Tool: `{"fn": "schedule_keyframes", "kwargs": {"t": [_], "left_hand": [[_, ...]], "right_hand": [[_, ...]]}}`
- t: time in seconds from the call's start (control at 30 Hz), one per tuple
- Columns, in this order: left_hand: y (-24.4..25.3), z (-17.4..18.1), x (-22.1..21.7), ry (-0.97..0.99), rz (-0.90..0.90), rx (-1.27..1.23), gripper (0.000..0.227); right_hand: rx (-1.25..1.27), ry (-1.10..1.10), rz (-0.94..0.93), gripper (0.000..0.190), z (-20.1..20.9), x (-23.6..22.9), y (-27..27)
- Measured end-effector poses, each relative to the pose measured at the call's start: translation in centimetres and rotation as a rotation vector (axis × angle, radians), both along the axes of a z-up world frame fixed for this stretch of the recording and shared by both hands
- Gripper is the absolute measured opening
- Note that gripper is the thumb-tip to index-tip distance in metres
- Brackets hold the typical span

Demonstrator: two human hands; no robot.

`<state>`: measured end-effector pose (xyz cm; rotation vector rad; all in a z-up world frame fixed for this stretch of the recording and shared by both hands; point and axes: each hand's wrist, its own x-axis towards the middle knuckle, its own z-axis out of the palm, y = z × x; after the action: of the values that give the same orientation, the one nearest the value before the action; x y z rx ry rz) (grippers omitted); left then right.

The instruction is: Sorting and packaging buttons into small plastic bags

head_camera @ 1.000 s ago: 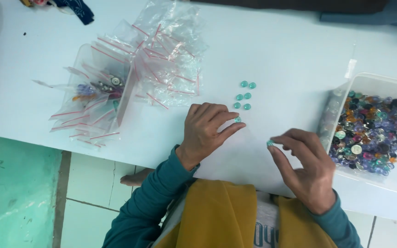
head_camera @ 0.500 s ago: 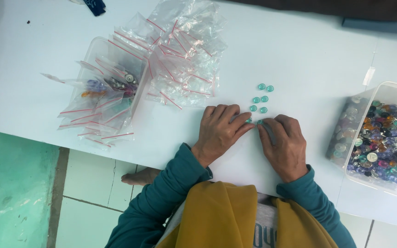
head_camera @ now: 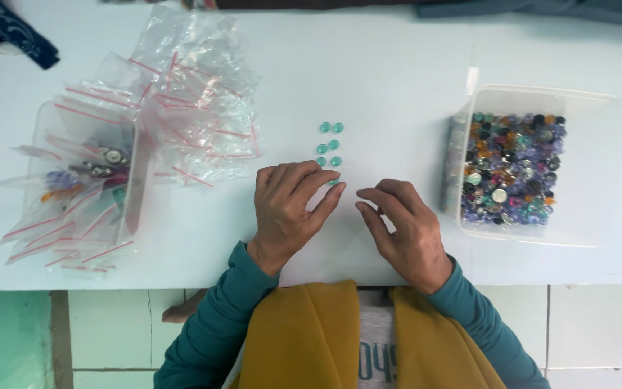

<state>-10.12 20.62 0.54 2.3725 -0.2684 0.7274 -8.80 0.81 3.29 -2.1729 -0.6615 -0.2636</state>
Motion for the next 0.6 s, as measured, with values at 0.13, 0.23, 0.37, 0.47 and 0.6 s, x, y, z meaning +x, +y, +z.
{"fn": "schedule_keyframes", "kwargs": {"t": [0.13, 0.23, 0.37, 0.47, 0.6], "left_hand": [[-4.3, 3.8, 1.7, -0.032, -0.116, -0.105, 0.018], [-7.3, 6.7, 3.4, -0.079, -0.300, -0.068, 0.017], [-11.6, 7.6, 6.1, -0.117, -0.481, 0.213, 0.009], [-15.0, 5.8, 7.8, -0.041, -0.459, 0.495, 0.026], [-19.0, 5.1, 9.5, 0.279, -0.387, 0.933, 0.013]], "right_hand": [[-0.018, -0.006, -0.063, 0.018, 3.9, -1.2, -4.2], [-0.027, 0.063, -0.200, 0.017, 5.5, -1.1, -8.7], [-0.334, 0.062, -0.184, 0.013, 4.0, 0.9, -14.9], [-0.472, 0.141, -0.198, 0.011, 1.6, 2.3, -17.1], [-0.586, 0.424, -0.177, 0.019, 0.9, 4.0, -17.3]]}}
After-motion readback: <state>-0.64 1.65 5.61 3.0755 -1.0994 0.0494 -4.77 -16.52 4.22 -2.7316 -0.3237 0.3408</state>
